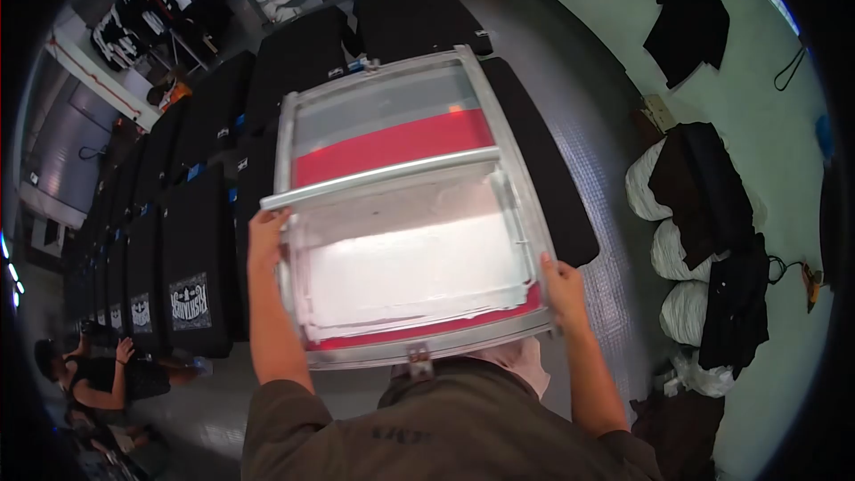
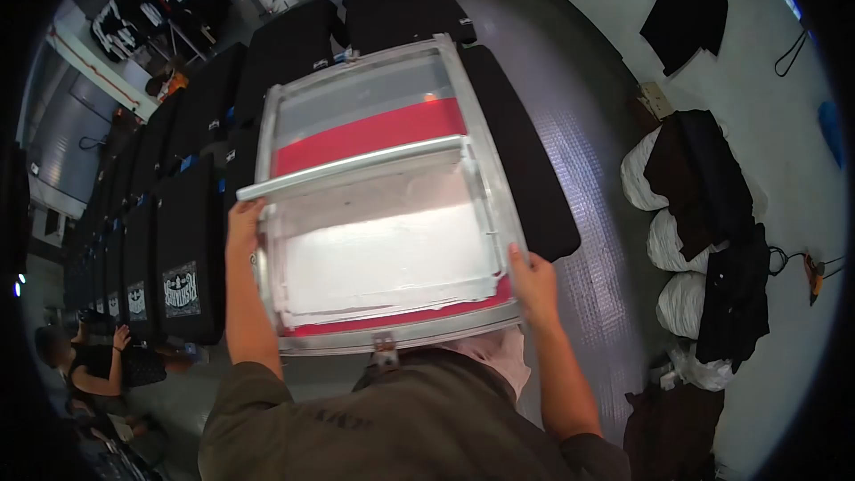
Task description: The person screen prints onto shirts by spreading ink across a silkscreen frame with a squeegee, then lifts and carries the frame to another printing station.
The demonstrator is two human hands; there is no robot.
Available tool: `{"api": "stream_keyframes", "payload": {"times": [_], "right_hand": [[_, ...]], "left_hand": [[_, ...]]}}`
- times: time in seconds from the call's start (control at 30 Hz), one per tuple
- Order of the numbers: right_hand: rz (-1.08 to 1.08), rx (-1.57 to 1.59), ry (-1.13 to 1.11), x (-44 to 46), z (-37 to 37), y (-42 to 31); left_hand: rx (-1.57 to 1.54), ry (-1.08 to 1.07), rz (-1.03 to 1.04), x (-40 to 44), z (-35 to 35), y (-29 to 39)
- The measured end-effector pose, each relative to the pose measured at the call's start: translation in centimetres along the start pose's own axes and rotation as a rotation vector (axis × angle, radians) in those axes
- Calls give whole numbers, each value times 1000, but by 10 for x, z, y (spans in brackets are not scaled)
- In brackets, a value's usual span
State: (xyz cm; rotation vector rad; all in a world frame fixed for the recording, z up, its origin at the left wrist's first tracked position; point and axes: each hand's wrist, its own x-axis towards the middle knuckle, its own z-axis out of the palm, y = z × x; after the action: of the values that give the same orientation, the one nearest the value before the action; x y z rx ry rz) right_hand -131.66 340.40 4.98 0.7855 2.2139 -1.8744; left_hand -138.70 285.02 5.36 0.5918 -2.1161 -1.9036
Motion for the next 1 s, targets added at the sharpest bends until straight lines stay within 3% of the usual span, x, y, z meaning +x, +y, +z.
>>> {"api": "stream_keyframes", "payload": {"times": [0.23, 0.6, 0.8, 0.9, 0.97, 1.0], "right_hand": [[8, -216, 42, 87, -125, -32], [71, -275, -5, 154, -132, -30], [-84, -337, 32, 194, -129, 8], [60, -317, 0, 171, -134, -7], [-784, -742, 280, 139, -134, -13], [-452, -641, -46, 109, -134, -32]], "left_hand": [[-20, -22, -107, -22, 174, 15], [-7, -16, -118, -3, 206, 9], [75, 45, -144, -10, 212, -7], [86, 50, -165, -17, 214, -3], [60, 49, -173, -15, 215, -3], [66, 66, -159, -14, 216, -4]]}}
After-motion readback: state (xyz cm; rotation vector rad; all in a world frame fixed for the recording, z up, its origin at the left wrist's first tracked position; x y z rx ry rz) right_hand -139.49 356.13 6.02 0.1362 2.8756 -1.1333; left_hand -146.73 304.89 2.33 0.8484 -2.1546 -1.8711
